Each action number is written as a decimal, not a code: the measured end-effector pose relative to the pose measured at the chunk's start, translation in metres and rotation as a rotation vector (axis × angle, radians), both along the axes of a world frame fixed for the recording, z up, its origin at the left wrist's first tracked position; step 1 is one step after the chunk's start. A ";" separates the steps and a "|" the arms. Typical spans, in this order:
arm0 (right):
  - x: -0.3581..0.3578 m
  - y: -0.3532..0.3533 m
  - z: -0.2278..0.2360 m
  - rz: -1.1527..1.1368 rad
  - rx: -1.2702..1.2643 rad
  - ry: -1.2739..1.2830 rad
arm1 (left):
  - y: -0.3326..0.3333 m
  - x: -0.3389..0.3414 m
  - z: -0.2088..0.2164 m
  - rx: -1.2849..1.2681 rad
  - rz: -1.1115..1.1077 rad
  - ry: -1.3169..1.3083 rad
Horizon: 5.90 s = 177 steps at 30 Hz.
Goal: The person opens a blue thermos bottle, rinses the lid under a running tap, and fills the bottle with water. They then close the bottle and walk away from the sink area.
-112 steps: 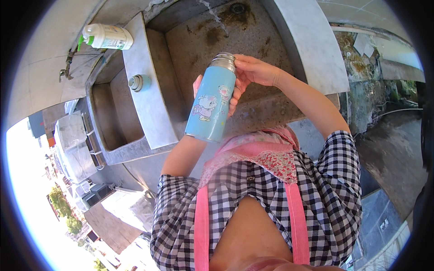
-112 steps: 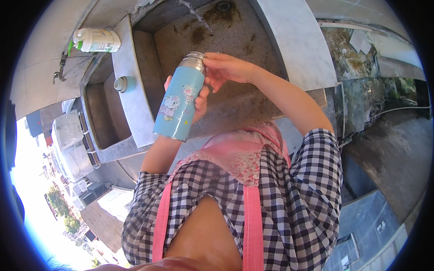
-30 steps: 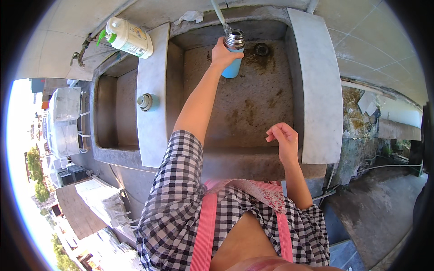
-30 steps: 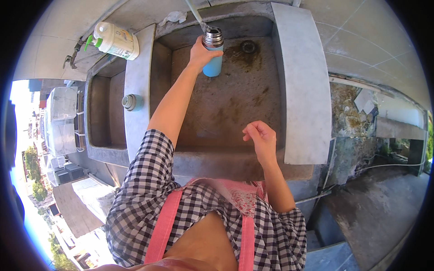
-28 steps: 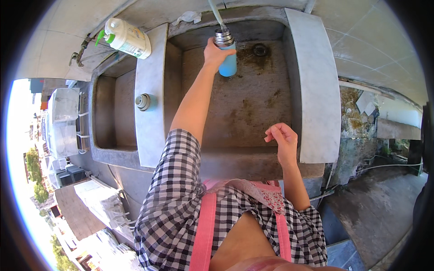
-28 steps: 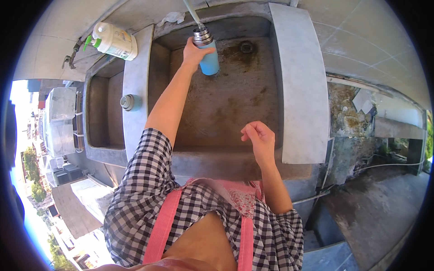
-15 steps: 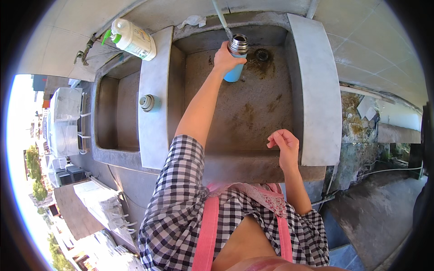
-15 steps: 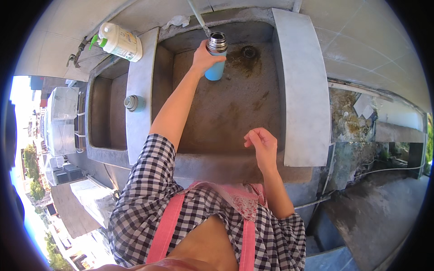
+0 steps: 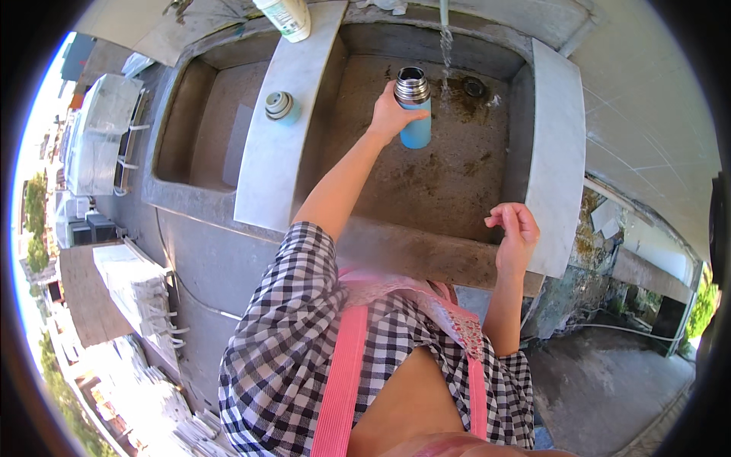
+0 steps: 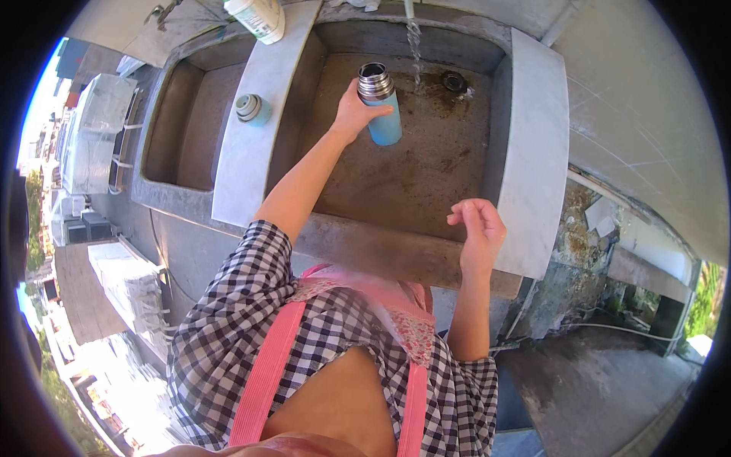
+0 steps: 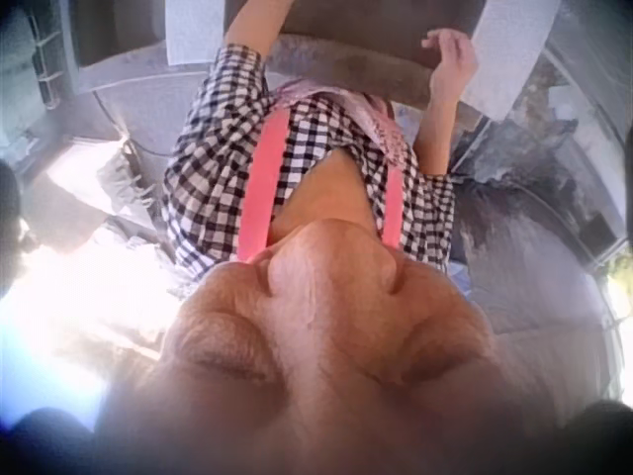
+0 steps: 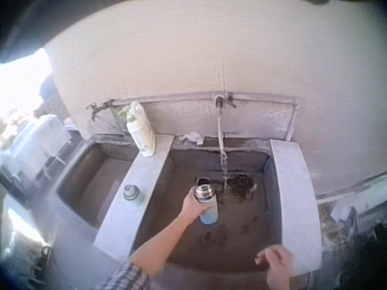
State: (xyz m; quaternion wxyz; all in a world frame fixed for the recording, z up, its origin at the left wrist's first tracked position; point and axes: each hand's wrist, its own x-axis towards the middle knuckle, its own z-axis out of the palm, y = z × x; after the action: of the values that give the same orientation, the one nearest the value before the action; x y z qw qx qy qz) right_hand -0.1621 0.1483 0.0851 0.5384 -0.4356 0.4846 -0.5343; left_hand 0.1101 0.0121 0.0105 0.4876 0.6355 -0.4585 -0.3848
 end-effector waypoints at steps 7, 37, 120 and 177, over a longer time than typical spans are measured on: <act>-0.001 -0.006 0.007 -0.010 -0.019 -0.008 | 0.032 -0.006 0.010 0.000 -0.190 -0.162; 0.069 -0.112 -0.057 0.315 0.453 -0.359 | 0.066 0.008 0.088 -0.133 -0.386 0.324; 0.389 -0.147 -0.062 0.573 -0.561 0.127 | 0.722 0.104 -0.062 1.664 0.886 -0.039; 0.169 -0.476 -0.179 0.135 0.429 -0.536 | 0.694 -0.043 -0.026 1.531 1.255 0.378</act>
State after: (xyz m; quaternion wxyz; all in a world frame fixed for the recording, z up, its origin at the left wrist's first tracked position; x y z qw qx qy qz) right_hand 0.0064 -0.3276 -0.0936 0.7600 -0.1881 0.3972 -0.4789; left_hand 0.0673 0.7058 -0.0157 0.1272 0.8330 0.4143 -0.3440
